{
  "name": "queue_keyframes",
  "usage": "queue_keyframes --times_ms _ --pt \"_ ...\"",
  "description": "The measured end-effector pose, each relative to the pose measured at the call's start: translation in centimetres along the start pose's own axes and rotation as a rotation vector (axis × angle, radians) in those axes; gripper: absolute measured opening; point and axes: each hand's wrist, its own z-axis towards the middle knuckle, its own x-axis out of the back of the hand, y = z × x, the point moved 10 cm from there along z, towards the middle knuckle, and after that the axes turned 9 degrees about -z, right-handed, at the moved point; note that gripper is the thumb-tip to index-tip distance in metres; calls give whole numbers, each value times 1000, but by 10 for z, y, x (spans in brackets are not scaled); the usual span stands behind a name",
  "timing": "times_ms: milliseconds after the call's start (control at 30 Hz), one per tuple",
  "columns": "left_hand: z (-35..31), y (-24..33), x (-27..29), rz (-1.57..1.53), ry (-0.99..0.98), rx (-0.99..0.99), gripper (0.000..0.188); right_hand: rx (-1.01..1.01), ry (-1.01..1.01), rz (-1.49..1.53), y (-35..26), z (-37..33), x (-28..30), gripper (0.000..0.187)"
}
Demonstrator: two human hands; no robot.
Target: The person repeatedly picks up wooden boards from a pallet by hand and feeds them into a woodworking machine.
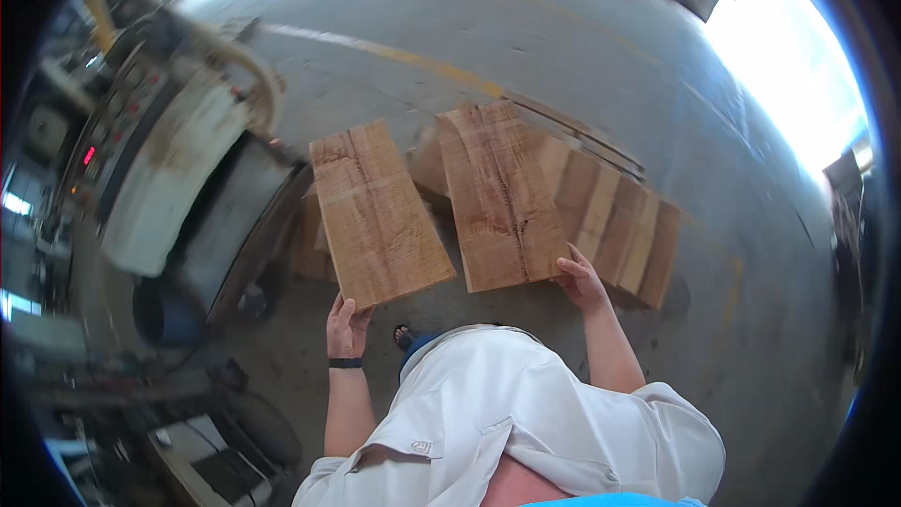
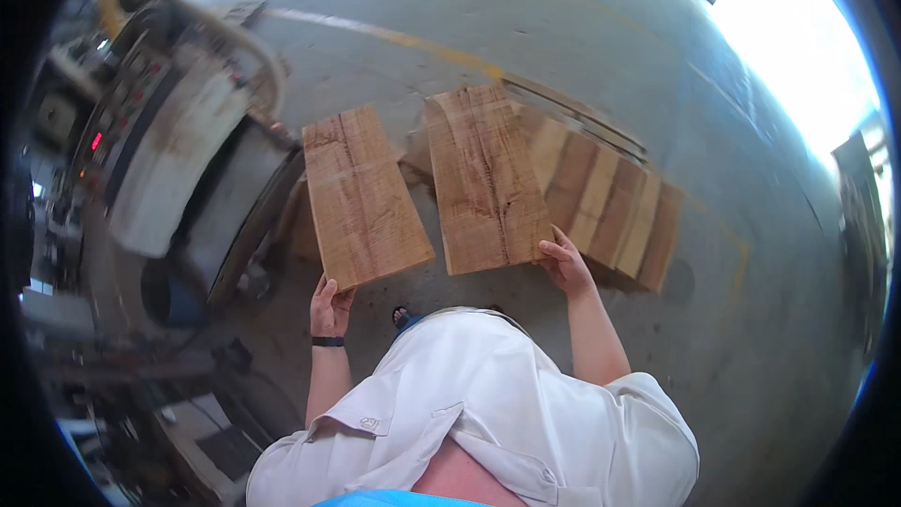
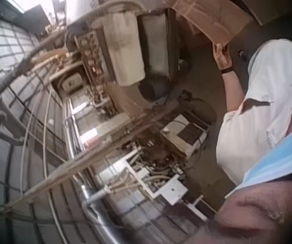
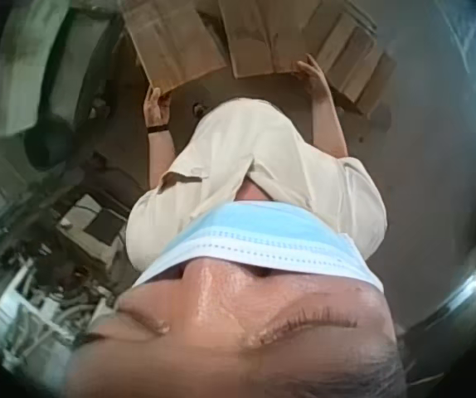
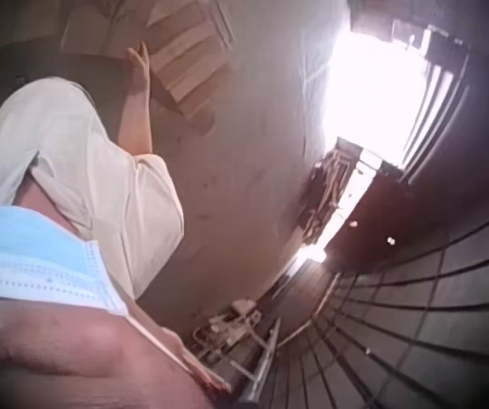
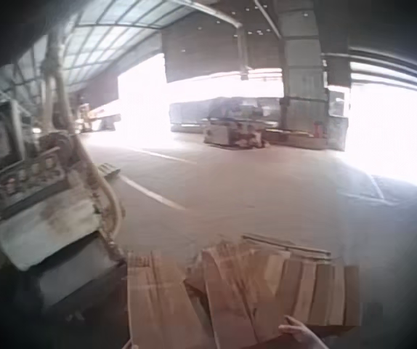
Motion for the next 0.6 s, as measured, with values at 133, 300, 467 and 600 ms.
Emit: queue_keyframes --times_ms 133,300,467,600 --pt "-34 54 30 -77 102 -66 40 -122 -119 -73 -19 25 -83 65" --pt "-32 80 98 -144 189 -122 39 -195 -242 -114 21 94 -153 65" --pt "25 124 188 -128 289 -182 43 -237 -303 -218 62 217 -241 64" --pt "17 156 256 -194 363 -189 37 -320 -436 -313 119 255 -315 62"
